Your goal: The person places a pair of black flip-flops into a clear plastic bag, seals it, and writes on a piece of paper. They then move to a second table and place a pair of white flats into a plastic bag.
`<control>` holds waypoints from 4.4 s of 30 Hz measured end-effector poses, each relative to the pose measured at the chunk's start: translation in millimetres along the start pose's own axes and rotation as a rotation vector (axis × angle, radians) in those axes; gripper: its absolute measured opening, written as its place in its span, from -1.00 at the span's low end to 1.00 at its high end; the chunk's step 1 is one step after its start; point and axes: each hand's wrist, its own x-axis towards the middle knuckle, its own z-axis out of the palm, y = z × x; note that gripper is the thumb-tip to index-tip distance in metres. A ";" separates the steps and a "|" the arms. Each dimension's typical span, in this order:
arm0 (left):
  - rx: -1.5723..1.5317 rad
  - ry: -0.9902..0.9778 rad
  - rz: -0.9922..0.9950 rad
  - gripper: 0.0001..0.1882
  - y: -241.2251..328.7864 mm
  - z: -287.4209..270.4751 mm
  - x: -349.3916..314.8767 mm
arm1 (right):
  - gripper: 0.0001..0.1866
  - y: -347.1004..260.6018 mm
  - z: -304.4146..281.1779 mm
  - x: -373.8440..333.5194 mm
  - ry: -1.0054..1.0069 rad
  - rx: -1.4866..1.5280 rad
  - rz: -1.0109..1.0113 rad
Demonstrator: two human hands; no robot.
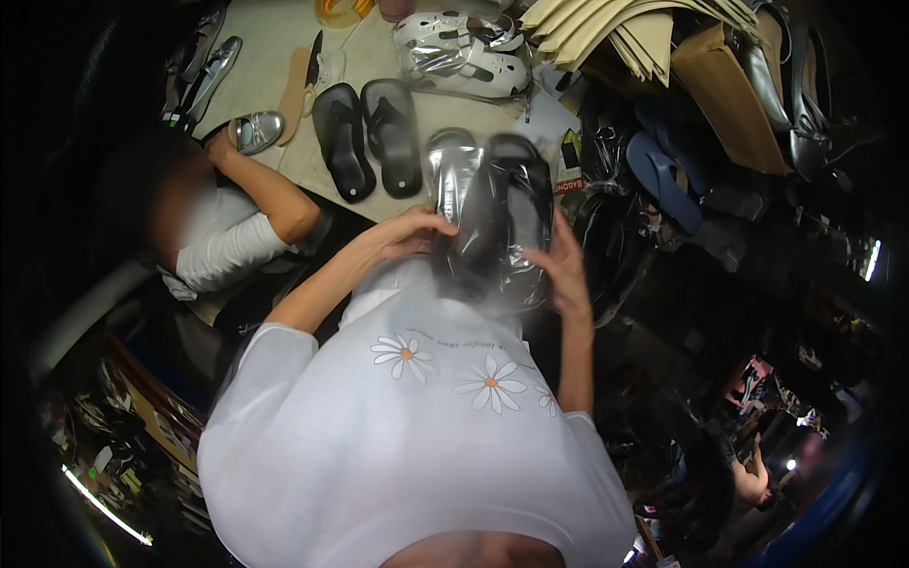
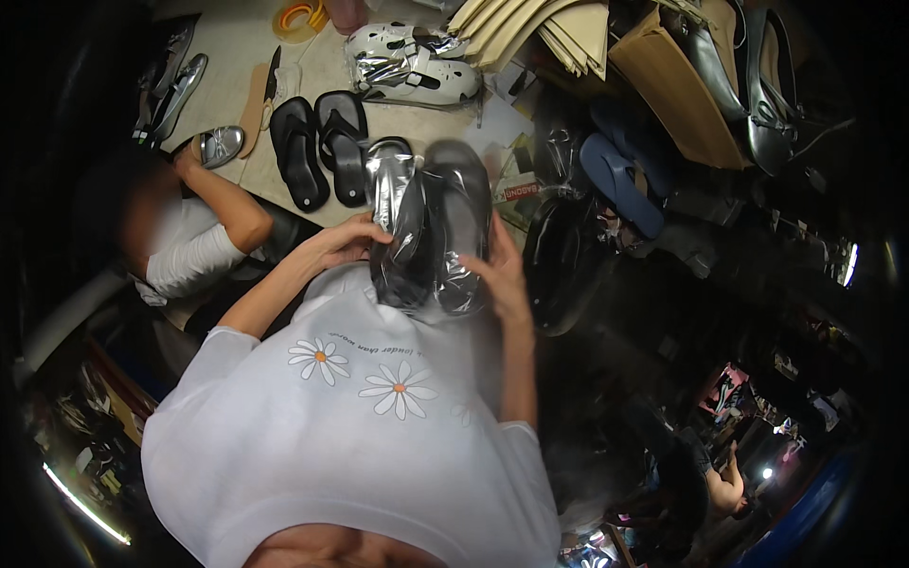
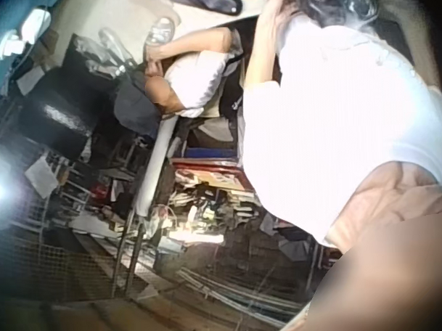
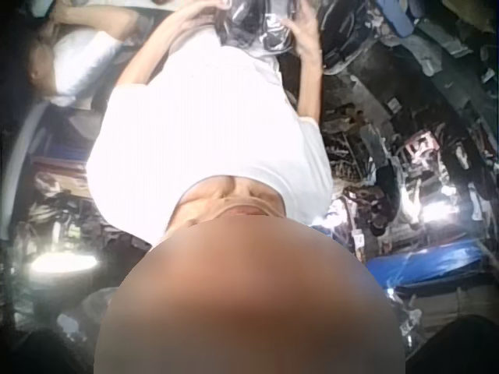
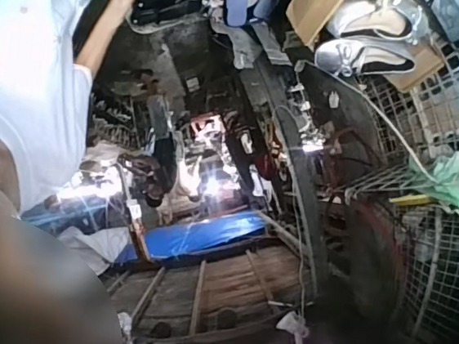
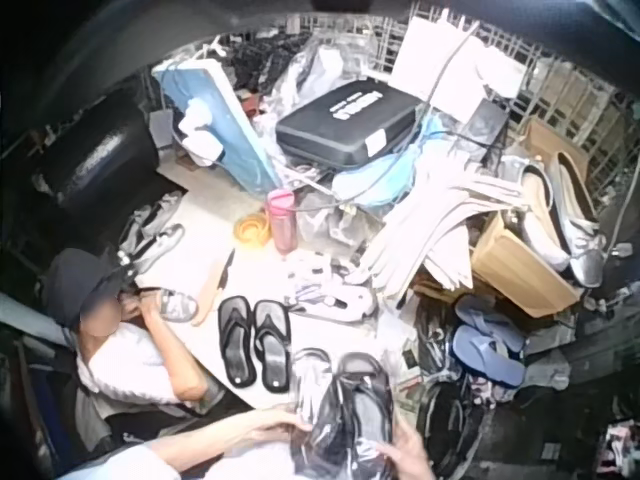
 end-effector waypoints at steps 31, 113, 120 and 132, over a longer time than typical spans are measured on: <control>-0.449 0.765 0.664 -0.63 216.6 -39.1 205.1 | -0.65 90.9 -12.8 289.4 0.546 -1.068 -0.253; 1.265 0.953 0.497 -0.61 48.1 -28.8 296.4 | -0.52 48.5 -15.8 -100.4 0.494 -0.023 -0.454; 1.055 0.469 0.768 -0.76 75.1 -82.3 213.2 | -0.68 50.0 22.0 -65.4 0.226 -0.196 -0.555; 1.356 0.201 0.419 -0.73 -16.7 -110.4 100.6 | -0.72 172.1 86.0 61.2 0.213 -0.208 -0.534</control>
